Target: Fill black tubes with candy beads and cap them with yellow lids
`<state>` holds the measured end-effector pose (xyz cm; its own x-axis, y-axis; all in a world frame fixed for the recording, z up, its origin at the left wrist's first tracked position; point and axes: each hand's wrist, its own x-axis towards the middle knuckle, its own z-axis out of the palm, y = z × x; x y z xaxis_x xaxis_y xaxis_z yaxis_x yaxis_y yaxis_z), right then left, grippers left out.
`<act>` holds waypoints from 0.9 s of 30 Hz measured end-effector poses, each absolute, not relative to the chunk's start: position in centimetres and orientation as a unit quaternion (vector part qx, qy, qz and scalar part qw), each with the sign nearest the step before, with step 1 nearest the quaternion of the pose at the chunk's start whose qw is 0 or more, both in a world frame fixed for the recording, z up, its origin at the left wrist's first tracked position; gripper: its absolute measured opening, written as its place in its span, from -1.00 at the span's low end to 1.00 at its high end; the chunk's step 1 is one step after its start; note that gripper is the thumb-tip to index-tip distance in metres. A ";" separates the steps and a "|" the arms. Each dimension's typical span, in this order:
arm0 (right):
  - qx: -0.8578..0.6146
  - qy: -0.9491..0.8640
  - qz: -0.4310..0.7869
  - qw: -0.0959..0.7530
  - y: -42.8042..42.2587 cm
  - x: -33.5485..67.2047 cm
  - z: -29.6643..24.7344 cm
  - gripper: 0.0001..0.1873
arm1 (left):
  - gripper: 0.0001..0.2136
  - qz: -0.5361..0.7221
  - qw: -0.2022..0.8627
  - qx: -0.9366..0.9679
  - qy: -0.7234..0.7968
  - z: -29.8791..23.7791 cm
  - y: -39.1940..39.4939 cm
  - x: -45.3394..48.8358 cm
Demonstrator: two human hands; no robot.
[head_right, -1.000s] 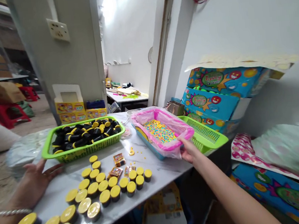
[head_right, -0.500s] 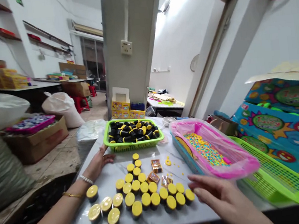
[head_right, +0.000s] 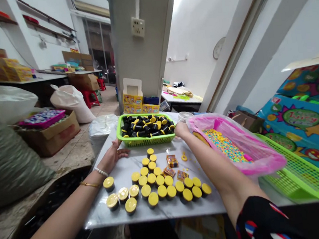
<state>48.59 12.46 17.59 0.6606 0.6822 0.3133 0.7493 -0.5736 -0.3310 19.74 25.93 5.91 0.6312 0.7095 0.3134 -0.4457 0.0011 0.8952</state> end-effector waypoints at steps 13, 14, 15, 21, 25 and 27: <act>-0.690 -0.643 -0.101 0.316 -5.6 42.8 10.7 -0.32 | -0.36 0.433 0.708 0.524 0.190 5.8 26.8 20.7; -0.673 -0.664 -0.116 0.306 -7.0 42.2 9.7 -0.26 | -0.36 0.445 0.699 0.519 0.208 5.7 26.9 20.7; -0.661 -0.680 -0.132 0.289 -8.0 41.9 8.8 -0.21 | -0.38 0.459 0.687 0.517 0.223 5.7 27.1 20.6; -0.657 -0.684 -0.204 0.243 -8.6 41.6 5.2 -0.10 | -0.42 0.505 0.626 0.529 0.269 6.0 27.7 19.4; -0.654 -0.665 -0.205 0.297 -9.3 41.0 4.7 -0.07 | -0.35 0.481 0.626 0.548 0.275 6.3 27.4 18.9; -0.659 -0.646 -0.190 0.335 -9.8 41.2 5.3 -0.27 | -0.35 0.467 0.627 0.561 0.273 6.2 27.5 19.0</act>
